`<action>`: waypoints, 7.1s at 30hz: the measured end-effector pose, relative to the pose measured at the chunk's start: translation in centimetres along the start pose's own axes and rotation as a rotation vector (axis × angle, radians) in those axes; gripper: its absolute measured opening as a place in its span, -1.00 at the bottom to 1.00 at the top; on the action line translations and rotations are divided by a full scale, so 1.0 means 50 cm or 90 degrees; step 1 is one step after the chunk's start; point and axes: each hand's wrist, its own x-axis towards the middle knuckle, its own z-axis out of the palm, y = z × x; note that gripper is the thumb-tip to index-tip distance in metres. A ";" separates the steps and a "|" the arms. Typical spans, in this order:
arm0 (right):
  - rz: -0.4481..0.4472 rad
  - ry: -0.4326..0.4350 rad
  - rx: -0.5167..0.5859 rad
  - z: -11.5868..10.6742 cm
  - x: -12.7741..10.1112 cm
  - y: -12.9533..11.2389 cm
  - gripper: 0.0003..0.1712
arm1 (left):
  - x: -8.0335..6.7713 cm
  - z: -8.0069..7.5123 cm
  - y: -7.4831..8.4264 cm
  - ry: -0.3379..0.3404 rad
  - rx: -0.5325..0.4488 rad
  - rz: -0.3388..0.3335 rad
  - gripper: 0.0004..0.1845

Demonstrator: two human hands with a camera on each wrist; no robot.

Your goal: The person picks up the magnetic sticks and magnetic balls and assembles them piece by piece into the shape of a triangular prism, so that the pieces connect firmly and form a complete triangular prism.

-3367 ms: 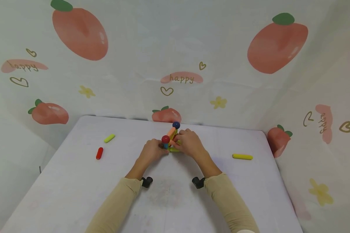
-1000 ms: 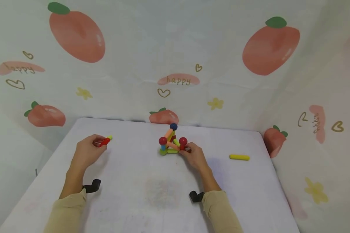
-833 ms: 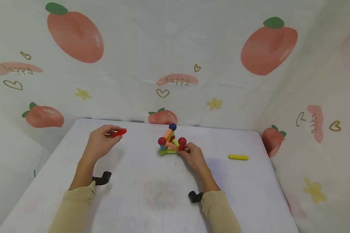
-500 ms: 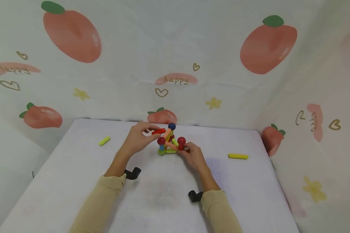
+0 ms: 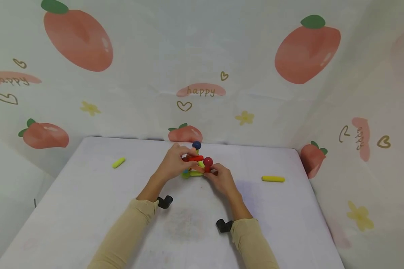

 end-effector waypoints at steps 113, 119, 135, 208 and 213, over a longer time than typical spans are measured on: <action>0.082 0.021 -0.499 -0.279 -0.117 0.155 0.06 | -0.063 0.041 -0.075 -0.019 0.049 -0.245 -0.72; 0.095 0.017 -0.505 -0.291 -0.134 0.166 -0.20 | -0.061 0.043 -0.066 -0.024 0.069 -0.255 -0.72; -0.093 0.119 -0.440 -0.263 -0.096 0.104 -0.65 | -0.060 0.056 -0.059 -0.020 0.073 -0.250 -0.72; -0.249 0.100 -0.257 -0.007 0.022 -0.080 -0.13 | -0.061 0.057 -0.052 -0.009 0.083 -0.260 -0.75; -0.069 0.044 -0.102 -0.018 0.014 -0.045 -0.22 | -0.060 0.056 -0.049 -0.018 0.071 -0.276 -0.74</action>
